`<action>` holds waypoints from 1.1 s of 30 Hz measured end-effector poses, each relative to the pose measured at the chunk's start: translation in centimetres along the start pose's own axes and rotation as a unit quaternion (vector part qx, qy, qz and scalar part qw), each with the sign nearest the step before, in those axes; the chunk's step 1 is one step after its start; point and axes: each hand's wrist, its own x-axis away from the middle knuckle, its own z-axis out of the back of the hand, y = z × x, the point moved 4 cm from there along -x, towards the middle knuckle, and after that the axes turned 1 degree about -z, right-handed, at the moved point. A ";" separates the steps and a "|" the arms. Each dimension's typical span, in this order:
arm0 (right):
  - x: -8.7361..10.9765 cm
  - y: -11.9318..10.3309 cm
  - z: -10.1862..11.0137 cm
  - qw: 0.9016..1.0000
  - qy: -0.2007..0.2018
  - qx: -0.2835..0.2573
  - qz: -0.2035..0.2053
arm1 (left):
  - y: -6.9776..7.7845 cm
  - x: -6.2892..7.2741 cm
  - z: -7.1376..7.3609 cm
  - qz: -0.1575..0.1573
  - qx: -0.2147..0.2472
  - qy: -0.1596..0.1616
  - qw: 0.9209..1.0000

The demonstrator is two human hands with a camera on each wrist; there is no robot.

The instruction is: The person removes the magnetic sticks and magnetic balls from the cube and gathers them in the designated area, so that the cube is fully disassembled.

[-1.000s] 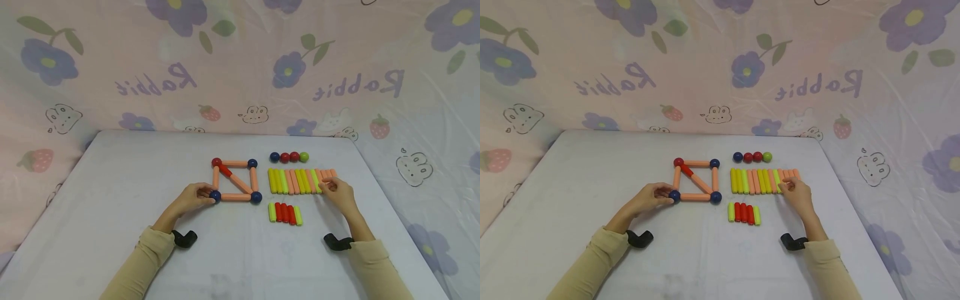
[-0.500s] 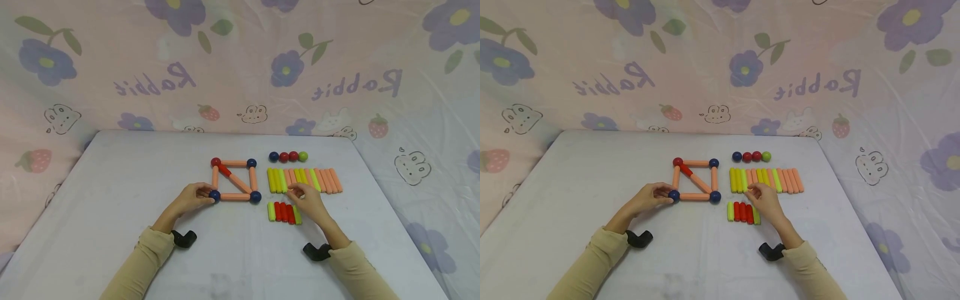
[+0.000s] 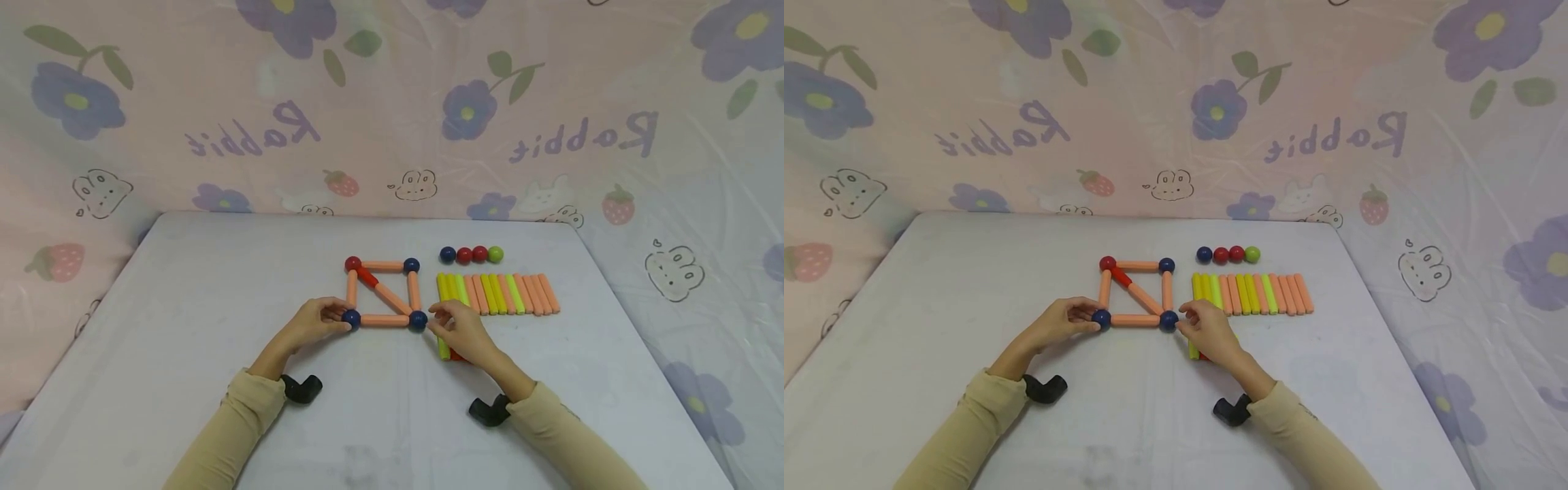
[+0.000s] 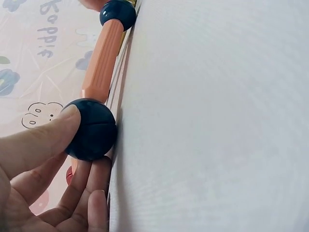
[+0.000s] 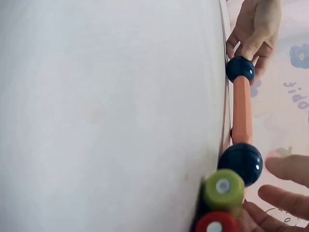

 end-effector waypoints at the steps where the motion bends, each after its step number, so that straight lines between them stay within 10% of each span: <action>1: -0.1 -0.2 -0.2 1.000 -0.002 0.005 0.006 | 0.0 0.0 0.0 -0.001 -0.001 0.000 1.000; 33: -2.8 -2.1 -2.2 0.993 -0.069 0.089 -0.026 | 0.2 0.0 0.0 -0.005 -0.006 -0.001 1.000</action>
